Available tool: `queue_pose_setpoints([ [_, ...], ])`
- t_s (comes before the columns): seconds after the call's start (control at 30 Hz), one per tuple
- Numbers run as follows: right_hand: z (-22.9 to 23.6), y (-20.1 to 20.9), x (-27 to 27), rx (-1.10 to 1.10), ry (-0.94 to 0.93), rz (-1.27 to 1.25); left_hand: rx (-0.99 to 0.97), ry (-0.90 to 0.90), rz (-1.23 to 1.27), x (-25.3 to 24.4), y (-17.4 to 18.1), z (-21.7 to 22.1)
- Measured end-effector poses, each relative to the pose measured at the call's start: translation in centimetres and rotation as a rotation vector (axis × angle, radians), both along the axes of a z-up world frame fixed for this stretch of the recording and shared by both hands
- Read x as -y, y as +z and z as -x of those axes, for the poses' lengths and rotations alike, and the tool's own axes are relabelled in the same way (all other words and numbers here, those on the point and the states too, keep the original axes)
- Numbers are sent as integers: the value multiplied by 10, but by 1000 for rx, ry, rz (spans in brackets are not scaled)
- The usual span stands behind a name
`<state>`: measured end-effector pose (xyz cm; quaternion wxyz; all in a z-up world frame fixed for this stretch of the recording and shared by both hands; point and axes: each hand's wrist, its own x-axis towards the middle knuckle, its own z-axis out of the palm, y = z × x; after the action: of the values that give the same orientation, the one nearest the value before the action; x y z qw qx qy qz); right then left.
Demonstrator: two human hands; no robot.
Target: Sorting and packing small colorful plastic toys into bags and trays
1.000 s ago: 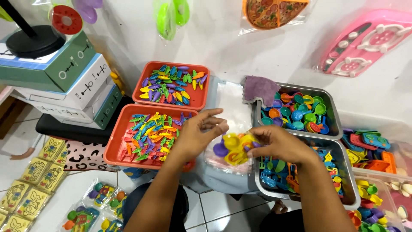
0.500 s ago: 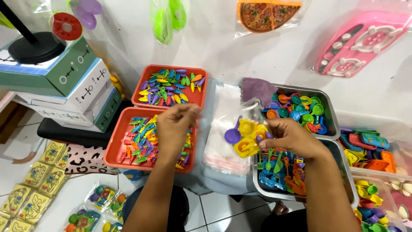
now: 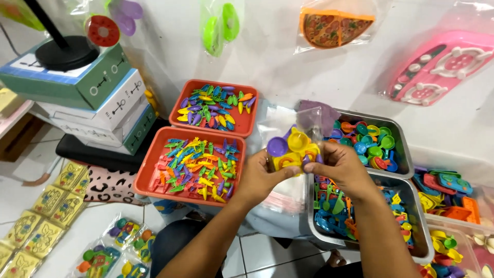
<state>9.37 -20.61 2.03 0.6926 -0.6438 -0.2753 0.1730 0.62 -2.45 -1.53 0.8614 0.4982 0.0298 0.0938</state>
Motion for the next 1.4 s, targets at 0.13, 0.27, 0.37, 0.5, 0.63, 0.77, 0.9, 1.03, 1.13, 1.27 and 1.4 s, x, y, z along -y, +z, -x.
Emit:
queue_pose_setpoints([
  [0.13, 6, 12, -9, 1, 30, -35, -43, 91, -215, -28, 31, 11],
  [0.27, 21, 23, -7, 175, -71, 93, 166, 232, -151, -81, 60, 48],
  [0.37, 54, 47, -13, 331, -72, 183, 218, 349, -244, -133, 69, 111],
  [0.5, 109, 59, -35, 653, 62, 477, -178, 580, -708, -195, 72, 235],
  [0.63, 165, 32, -82, 762, 377, 485, -757, 761, -853, -231, 34, 352],
  [0.77, 209, -36, -126, 985, 583, 427, -928, 856, -657, -241, -25, 444],
  [0.9, 255, -60, -149, 1305, 250, 429, -1101, 1033, -475, -243, -91, 507],
  [1.03, 261, -60, -153, 1238, 238, 449, -1193, 1022, -377, -244, -168, 534],
  [1.13, 261, -65, -150, 1220, 227, 455, -1110, 1083, -138, -239, -240, 535],
  [1.27, 265, -67, -154, 1155, 202, 457, -1201, 933, -82, -239, -302, 500],
  [1.4, 269, -64, -161, 1140, 200, 528, -1137, 907, -9, -253, -365, 464],
])
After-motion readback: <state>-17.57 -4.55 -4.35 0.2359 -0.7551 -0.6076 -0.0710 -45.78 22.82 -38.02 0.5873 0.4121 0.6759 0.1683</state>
